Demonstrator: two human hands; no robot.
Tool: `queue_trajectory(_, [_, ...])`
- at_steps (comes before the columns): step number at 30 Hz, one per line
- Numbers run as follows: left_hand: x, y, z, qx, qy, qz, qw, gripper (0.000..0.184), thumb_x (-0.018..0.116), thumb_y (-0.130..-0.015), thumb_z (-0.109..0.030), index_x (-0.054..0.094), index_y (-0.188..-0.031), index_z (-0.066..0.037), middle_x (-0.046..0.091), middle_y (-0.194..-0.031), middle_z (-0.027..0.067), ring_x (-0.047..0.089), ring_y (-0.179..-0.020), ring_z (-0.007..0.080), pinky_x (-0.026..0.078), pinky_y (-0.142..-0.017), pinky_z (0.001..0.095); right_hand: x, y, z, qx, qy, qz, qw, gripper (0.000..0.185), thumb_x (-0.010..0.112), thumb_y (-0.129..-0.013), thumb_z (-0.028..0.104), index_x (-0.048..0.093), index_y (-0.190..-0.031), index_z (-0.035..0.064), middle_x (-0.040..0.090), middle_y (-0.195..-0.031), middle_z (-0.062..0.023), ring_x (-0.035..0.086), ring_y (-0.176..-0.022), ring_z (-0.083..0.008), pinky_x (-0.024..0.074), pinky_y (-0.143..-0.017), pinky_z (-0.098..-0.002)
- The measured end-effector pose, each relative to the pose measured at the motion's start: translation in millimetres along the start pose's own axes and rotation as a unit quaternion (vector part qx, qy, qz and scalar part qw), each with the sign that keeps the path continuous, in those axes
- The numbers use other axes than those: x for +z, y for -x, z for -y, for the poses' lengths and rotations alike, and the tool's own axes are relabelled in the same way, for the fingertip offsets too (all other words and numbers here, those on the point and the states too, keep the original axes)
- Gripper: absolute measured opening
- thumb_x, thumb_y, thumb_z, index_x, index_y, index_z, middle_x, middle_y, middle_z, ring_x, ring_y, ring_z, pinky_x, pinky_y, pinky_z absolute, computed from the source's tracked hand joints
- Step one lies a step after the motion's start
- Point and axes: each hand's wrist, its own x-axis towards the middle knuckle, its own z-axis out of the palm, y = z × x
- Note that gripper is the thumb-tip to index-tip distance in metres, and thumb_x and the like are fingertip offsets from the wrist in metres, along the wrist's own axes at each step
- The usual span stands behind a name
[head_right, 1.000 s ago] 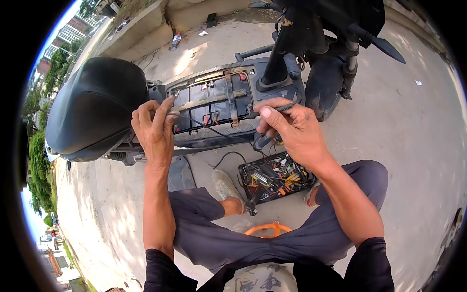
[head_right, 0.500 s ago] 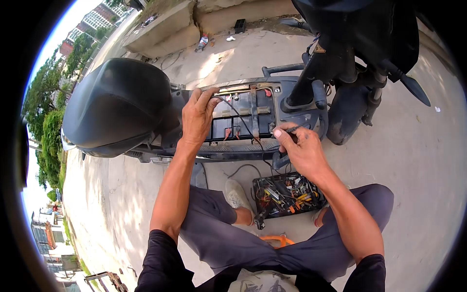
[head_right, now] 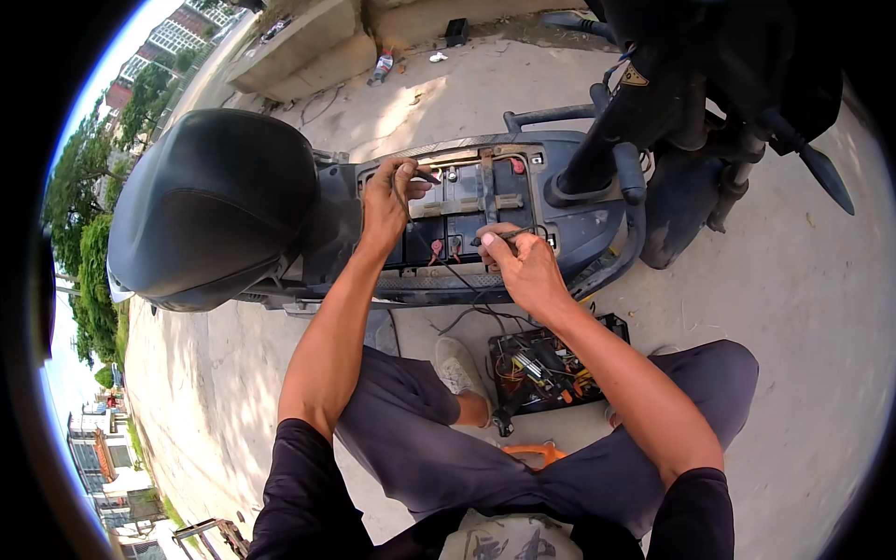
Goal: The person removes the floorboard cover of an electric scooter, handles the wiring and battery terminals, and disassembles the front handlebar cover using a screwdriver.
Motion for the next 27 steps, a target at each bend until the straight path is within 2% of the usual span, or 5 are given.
queue_trajectory(5, [-1, -6, 16, -0.014, 0.012, 0.031, 0.999, 0.028, 0.055, -0.114, -0.025, 0.064, -0.117, 0.002, 0.075, -0.104, 0.0103, 0.072, -0.086, 0.0146, 0.058, -0.076, 0.0284, 18, -9, -25, -0.036, 0.024, -0.026, 0.999, 0.033, 0.057, -0.109, 0.026, 0.072, -0.117, -0.0023, 0.075, -0.089, -0.0098, 0.07, -0.084, -0.016, 0.0548, -0.079, -0.0324])
queue_trajectory(17, [-8, -12, 25, -0.031, 0.019, 0.046, 0.998, 0.033, 0.055, -0.113, -0.029, 0.062, -0.121, 0.003, 0.076, -0.11, 0.0129, 0.073, -0.09, 0.0153, 0.06, -0.081, 0.0274, 28, -27, -28, -0.021, 0.114, -0.04, 0.992, 0.031, 0.057, -0.108, 0.027, 0.072, -0.116, 0.0008, 0.078, -0.1, -0.0159, 0.076, -0.092, -0.0305, 0.0568, -0.086, -0.0399])
queue_trajectory(20, [-9, -11, 22, -0.025, 0.016, 0.042, 0.999, 0.034, 0.054, -0.114, -0.03, 0.062, -0.122, 0.003, 0.076, -0.111, 0.0127, 0.073, -0.091, 0.0155, 0.06, -0.082, 0.0271, 28, -27, -26, -0.101, 0.314, -0.015, 0.944, 0.026, 0.06, -0.106, 0.025, 0.071, -0.11, 0.0011, 0.077, -0.099, -0.0176, 0.074, -0.091, -0.0356, 0.0566, -0.084, -0.0455])
queue_trajectory(23, [-6, -10, 19, -0.027, 0.026, 0.023, 0.999, 0.026, 0.054, -0.113, -0.021, 0.064, -0.119, 0.002, 0.075, -0.104, 0.0093, 0.07, -0.087, 0.0134, 0.058, -0.081, 0.0279, 38, -29, -19, -0.242, 0.402, -0.016, 0.883, 0.022, 0.062, -0.104, 0.022, 0.069, -0.105, 0.0014, 0.074, -0.095, -0.0187, 0.072, -0.091, -0.0381, 0.0557, -0.082, -0.0499])
queue_trajectory(27, [1, -14, 19, 0.001, 0.017, 0.015, 1.0, 0.019, 0.055, -0.112, -0.012, 0.064, -0.118, 0.003, 0.075, -0.105, 0.0101, 0.07, -0.088, 0.0135, 0.059, -0.084, 0.029, 45, -36, -2, -0.222, 0.391, -0.015, 0.893, 0.019, 0.065, -0.1, 0.016, 0.068, -0.096, -0.0017, 0.075, -0.105, -0.0143, 0.071, -0.094, -0.0374, 0.0567, -0.084, -0.047])
